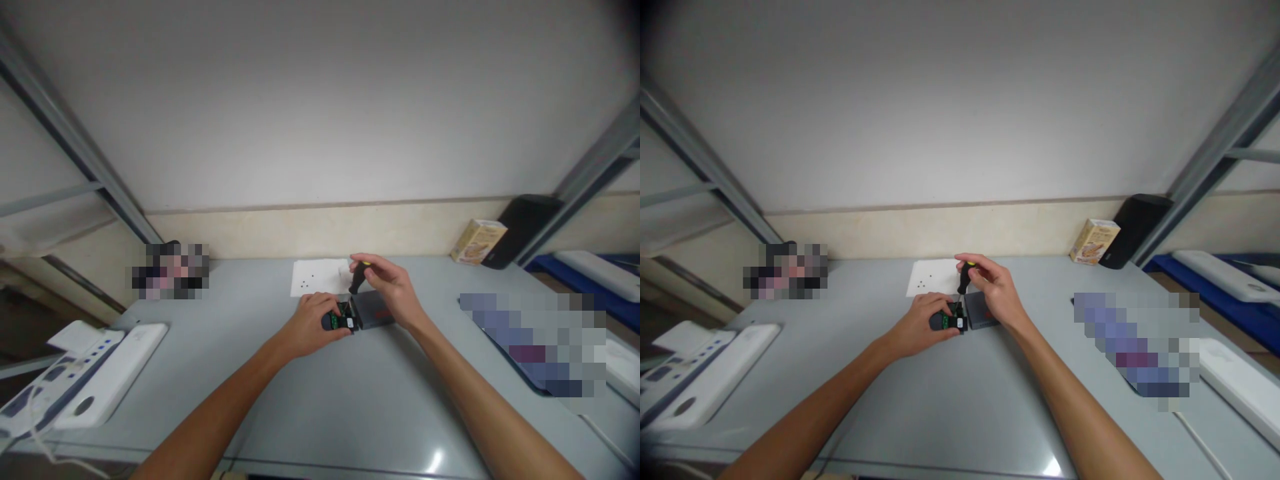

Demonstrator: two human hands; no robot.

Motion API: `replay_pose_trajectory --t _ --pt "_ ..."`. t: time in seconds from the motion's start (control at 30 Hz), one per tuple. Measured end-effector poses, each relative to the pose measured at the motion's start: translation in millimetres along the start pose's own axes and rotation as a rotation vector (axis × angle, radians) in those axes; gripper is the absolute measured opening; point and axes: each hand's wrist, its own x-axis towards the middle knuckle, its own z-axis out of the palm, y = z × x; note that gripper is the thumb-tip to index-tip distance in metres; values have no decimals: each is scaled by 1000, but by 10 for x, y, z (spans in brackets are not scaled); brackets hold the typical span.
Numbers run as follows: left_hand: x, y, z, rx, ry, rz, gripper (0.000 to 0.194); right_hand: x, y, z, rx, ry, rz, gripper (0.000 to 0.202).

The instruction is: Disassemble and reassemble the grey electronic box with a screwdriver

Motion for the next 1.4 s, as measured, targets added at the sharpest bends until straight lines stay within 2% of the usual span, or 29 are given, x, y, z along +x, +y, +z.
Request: replay_pose_trajectory --t 0.1,0.23,0.33,0.47,0.67,0.8,0.9,1.1,1.17,1.3,1.4 --pt "4 1 2 -3 -3 8 30 -9 -9 28 -18 -5 -16 25" --pt "7 -3 8 2 2 3 30 -5 -8 81 -75 70 -57 18" --pt "6 -2 9 4 -1 5 29 -2 2 95 -34 43 -15 24" --pt "4 6 0 10 0 12 29 -9 27 104 -3 12 -36 25" --pt "-5 6 -9 22 -11 15 30 -5 88 74 -157 109 -97 16" --pt "-13 4 -12 31 -9 18 30 -5 81 54 -23 29 -22 25" --pt "-15 8 -12 36 -3 24 30 -15 55 89 71 -6 -19 21" --pt "-12 2 -4 39 -9 24 31 -3 66 108 -114 130 -114 11" --pt "-11 -3 -1 41 -7 29 31 1 72 87 -109 118 -88 11" --pt "-12 -8 -3 51 -13 33 30 -9 54 83 21 34 -36 22" --pt "-13 -2 -7 53 -19 30 31 -18 40 112 20 41 -51 21"
